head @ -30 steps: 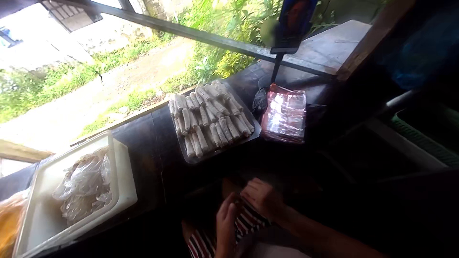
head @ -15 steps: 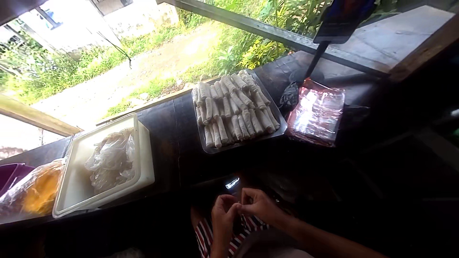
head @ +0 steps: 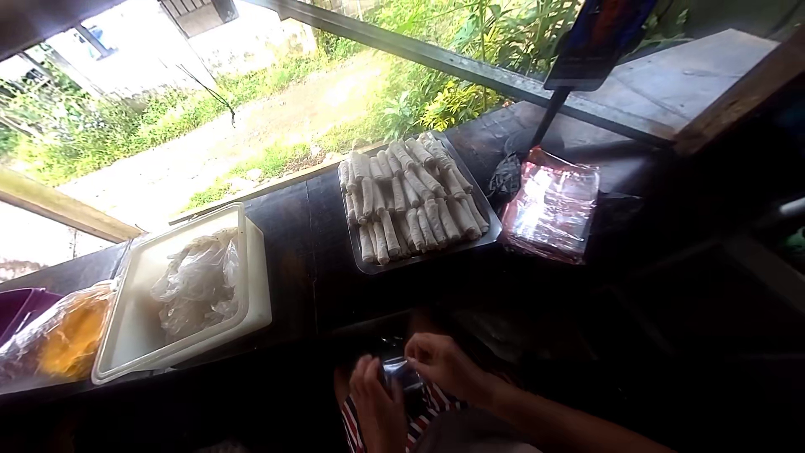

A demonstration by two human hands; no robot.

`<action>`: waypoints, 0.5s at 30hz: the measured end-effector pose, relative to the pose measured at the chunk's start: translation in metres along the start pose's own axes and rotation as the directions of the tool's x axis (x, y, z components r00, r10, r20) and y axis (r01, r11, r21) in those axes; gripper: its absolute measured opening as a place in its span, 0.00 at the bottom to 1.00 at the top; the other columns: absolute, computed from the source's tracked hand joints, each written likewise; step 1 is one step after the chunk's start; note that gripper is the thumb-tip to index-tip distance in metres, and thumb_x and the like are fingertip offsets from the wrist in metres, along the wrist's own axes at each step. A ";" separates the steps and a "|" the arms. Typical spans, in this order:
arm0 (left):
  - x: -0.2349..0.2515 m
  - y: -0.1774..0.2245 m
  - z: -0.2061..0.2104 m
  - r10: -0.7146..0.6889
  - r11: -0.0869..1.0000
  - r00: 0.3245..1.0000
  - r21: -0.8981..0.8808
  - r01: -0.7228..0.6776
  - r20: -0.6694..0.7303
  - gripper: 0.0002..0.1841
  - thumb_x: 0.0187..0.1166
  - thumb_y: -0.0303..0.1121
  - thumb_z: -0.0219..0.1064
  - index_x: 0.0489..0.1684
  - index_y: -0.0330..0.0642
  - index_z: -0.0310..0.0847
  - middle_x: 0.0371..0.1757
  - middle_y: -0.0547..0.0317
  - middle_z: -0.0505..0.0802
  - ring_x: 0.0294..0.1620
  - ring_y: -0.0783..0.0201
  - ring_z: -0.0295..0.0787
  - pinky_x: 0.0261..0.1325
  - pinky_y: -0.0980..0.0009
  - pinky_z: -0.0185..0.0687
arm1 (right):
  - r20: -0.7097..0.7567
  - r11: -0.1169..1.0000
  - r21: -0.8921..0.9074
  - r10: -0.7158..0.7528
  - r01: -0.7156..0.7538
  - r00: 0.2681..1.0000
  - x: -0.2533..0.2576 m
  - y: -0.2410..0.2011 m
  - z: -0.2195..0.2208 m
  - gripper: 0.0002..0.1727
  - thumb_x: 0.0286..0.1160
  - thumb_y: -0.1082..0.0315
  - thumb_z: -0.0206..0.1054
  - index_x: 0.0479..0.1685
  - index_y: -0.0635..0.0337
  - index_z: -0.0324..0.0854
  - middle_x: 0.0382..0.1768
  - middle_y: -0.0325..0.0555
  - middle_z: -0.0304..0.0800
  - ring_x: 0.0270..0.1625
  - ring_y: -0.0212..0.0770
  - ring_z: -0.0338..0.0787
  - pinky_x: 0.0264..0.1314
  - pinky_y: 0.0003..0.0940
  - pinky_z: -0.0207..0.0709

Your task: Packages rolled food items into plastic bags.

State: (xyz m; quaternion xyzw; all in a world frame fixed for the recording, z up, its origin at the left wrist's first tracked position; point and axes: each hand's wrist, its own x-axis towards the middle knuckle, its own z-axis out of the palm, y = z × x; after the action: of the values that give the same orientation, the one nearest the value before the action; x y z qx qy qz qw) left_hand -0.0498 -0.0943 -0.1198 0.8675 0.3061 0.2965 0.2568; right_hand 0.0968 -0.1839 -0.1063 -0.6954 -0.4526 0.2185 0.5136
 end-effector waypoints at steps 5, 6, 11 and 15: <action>0.010 -0.002 -0.012 0.231 0.970 0.972 0.089 -0.227 -0.046 0.06 0.69 0.24 0.64 0.33 0.31 0.88 0.40 0.44 0.93 0.42 0.52 0.94 0.47 0.64 0.91 | 0.138 0.921 -0.237 -0.282 0.308 0.950 0.010 -0.020 0.011 0.06 0.53 0.80 0.74 0.27 0.65 0.82 0.26 0.51 0.86 0.34 0.49 0.89 0.36 0.40 0.82; 0.012 0.000 -0.019 0.200 0.980 0.979 0.022 -0.199 -0.027 0.05 0.67 0.21 0.65 0.31 0.30 0.86 0.39 0.44 0.92 0.42 0.55 0.93 0.48 0.68 0.89 | 0.159 0.901 -0.315 -0.260 0.298 0.953 0.012 -0.025 0.009 0.07 0.53 0.80 0.73 0.29 0.64 0.82 0.27 0.50 0.86 0.35 0.51 0.89 0.36 0.42 0.82; 0.029 -0.004 -0.049 0.147 0.961 0.989 -0.240 -0.139 0.019 0.07 0.60 0.16 0.63 0.16 0.35 0.83 0.36 0.53 0.85 0.46 0.70 0.83 0.53 0.82 0.78 | 0.337 0.900 -0.426 0.064 0.091 0.939 0.040 -0.043 -0.006 0.07 0.73 0.80 0.61 0.45 0.71 0.83 0.43 0.62 0.88 0.52 0.63 0.89 0.49 0.54 0.81; 0.081 -0.004 -0.092 0.403 0.915 0.895 0.122 -0.386 -0.190 0.07 0.74 0.29 0.69 0.26 0.46 0.91 0.37 0.49 0.87 0.44 0.63 0.85 0.51 0.76 0.81 | 0.050 0.845 -0.347 -0.418 0.408 0.907 0.079 -0.073 -0.019 0.03 0.66 0.80 0.66 0.33 0.65 0.83 0.36 0.55 0.90 0.42 0.53 0.92 0.39 0.44 0.85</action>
State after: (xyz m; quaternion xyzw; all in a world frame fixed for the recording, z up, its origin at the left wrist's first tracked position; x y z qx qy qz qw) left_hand -0.0619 -0.0119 -0.0303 0.8847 0.1610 0.4200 0.1221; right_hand 0.1206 -0.1217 -0.0195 -0.6648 -0.6158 0.0094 0.4228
